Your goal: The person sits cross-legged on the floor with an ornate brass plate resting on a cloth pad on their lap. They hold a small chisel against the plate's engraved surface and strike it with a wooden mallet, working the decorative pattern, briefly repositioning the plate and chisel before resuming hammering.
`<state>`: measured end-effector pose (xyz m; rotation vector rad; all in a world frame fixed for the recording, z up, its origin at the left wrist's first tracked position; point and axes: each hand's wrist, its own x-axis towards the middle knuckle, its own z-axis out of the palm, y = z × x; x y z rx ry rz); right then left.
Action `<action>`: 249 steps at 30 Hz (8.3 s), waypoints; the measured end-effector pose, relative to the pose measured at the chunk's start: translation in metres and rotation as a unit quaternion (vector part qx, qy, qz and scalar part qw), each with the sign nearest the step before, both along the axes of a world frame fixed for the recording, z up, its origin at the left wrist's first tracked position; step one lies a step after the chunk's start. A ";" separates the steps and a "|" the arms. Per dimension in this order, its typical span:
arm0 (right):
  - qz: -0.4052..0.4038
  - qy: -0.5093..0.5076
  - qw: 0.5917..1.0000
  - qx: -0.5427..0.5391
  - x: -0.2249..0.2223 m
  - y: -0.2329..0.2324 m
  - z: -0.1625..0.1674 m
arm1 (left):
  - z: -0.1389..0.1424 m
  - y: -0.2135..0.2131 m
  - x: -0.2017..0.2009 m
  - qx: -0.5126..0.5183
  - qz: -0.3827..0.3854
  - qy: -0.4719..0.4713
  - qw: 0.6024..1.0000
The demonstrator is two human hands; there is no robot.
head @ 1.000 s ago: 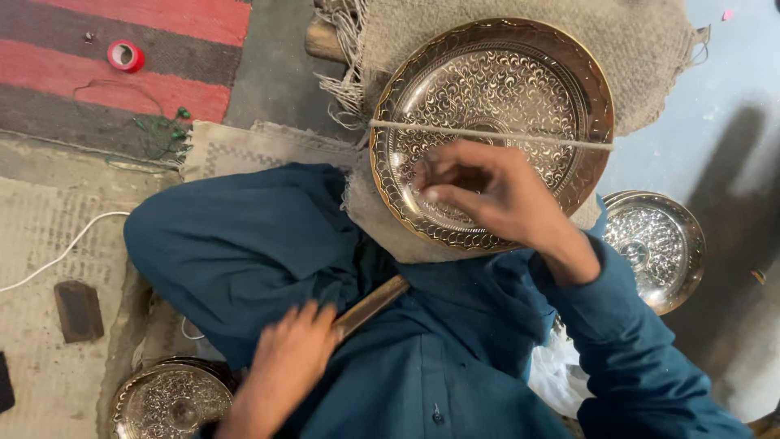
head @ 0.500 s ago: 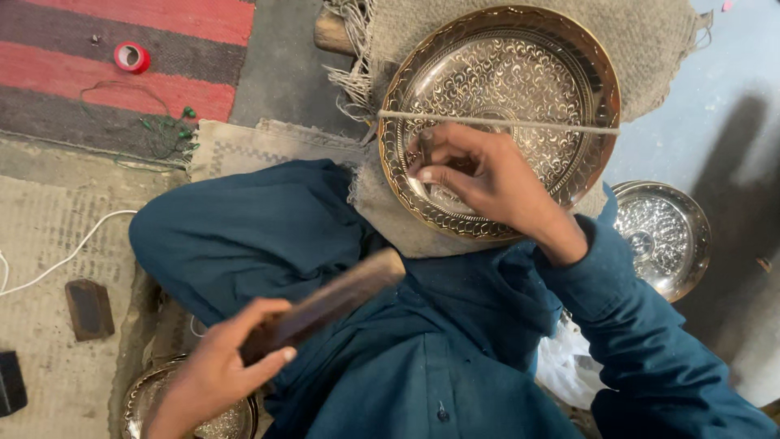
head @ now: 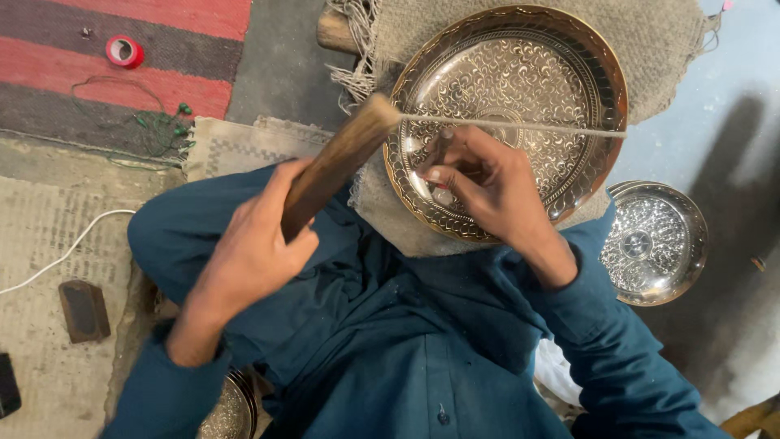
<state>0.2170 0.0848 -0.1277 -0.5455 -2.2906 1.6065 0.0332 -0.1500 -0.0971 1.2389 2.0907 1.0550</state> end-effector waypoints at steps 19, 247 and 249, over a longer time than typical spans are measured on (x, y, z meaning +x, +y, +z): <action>-0.033 -0.028 0.998 0.056 -0.002 -0.005 0.002 | 0.034 0.039 -0.034 -0.029 -0.104 0.339 0.935; 0.088 0.028 0.991 0.102 0.010 0.037 -0.019 | -0.004 0.040 0.021 0.126 0.017 0.088 0.988; 0.071 -0.015 0.992 0.102 0.010 0.038 -0.019 | -0.003 0.040 0.019 0.033 0.010 0.243 0.969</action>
